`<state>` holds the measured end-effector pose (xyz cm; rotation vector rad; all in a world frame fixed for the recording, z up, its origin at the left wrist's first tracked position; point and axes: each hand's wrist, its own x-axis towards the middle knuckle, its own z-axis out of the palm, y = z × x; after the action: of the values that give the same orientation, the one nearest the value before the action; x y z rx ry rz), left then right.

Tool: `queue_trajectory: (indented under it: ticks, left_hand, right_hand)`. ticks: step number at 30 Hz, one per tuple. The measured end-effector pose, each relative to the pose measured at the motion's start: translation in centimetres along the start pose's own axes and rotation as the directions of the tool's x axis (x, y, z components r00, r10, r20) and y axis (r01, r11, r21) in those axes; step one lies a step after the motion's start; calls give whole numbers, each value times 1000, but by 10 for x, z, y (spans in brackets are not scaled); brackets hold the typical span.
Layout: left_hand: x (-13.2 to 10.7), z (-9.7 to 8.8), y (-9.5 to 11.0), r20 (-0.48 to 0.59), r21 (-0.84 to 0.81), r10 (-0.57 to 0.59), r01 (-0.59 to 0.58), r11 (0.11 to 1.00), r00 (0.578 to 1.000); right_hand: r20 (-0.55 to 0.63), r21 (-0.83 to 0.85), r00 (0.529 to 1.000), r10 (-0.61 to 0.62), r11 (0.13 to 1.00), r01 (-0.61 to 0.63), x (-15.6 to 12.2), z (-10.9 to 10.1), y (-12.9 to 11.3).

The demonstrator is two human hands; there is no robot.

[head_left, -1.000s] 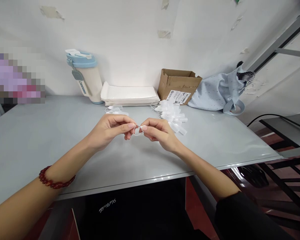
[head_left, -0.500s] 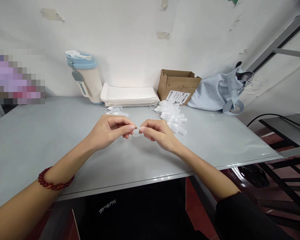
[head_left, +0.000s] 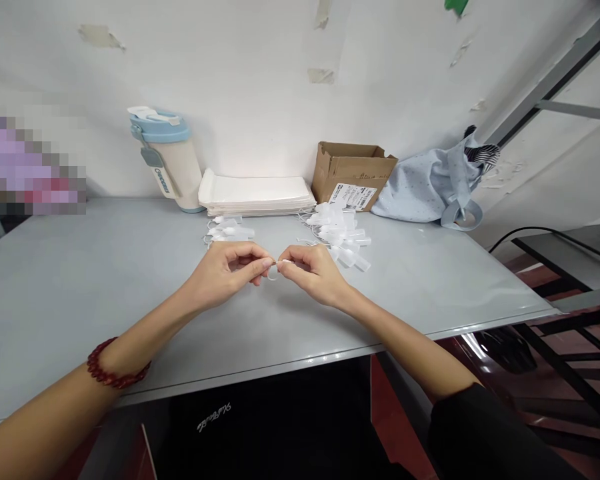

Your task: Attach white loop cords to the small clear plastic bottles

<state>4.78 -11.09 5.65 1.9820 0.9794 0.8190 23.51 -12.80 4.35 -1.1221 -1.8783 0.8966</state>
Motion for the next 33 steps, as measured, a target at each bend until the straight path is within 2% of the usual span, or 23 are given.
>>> queue_trajectory:
  ticks: [6,11,16,33]
  left_hand:
    - [3,-6,0,17,-59,0,1,998,1000]
    - [5,-12,-3,-87,-108,-35,26,994,996]
    - [4,-9,0,-24,-59,-55,54,997,998]
    - [3,5,-6,53,-174,-113,121,977,992]
  right_hand:
    - [-28,2,999,-23,1000,23,1,0,0]
    - [-71,-17,997,-37,999,36,2,-4,-1]
    - [-56,-70,996,-66,996,62,3,-3,0]
    - [13,-169,996,-83,982,84,3,2,8]
